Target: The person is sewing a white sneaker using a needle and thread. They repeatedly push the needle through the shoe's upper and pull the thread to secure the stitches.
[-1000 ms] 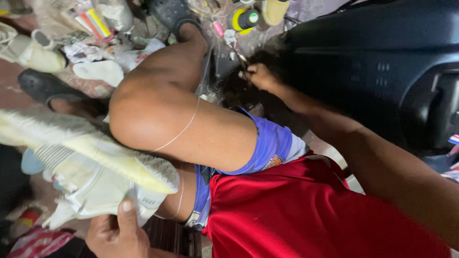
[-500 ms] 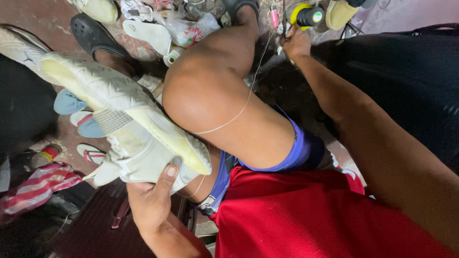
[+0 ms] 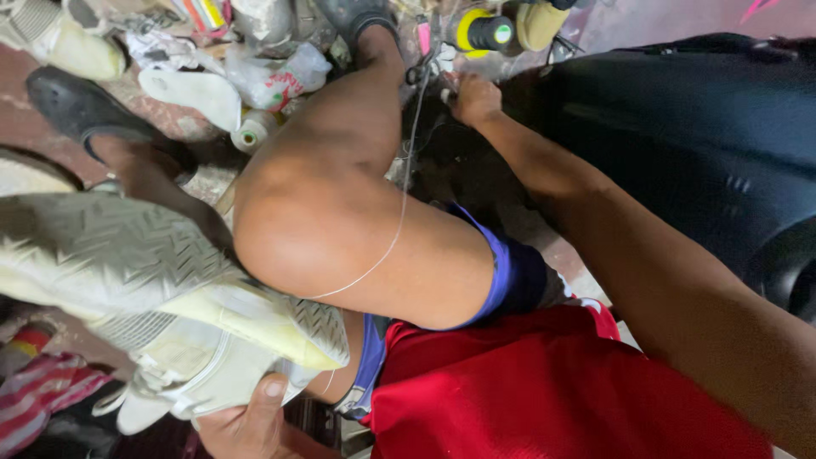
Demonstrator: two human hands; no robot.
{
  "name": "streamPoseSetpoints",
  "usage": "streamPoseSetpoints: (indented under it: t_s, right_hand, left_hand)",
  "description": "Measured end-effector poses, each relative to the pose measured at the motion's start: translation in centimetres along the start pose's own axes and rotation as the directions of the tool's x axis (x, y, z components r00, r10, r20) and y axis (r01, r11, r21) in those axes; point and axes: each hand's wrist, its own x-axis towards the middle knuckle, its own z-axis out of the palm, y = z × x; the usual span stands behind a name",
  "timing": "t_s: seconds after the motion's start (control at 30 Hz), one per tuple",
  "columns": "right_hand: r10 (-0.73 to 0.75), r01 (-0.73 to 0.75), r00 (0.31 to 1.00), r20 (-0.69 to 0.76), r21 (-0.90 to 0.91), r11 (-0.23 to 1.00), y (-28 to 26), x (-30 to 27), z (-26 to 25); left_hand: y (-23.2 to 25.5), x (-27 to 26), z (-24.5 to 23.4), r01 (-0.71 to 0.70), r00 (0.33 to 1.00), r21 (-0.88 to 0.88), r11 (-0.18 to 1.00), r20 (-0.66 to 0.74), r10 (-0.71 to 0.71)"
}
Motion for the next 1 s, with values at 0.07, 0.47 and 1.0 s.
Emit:
streamPoseSetpoints:
  t_s: [0.07,0.47,1.0]
  right_hand:
    - [-0.096,0.074,0.99,-0.103,-0.192,0.979,-0.6,-1.7,-0.4]
    - [-0.098,0.078,0.995,-0.002,0.629,0.774,-2.6,-5.3,-2.5]
    - [-0.057,0.212,0.976,-0.21,0.977,0.018,2.7,-13.9,-8.2]
  left_hand:
    - [-0.1,-0.7,-0.2,0.014,1.0,0.085,0.996,-0.013,-0.013]
    - [1.3,-0.9,2.4,0.096,0.995,0.202,0.975,-0.028,-0.093]
    - [-0.4,-4.4,2.4,0.123,0.989,0.038,0.992,0.075,-0.126]
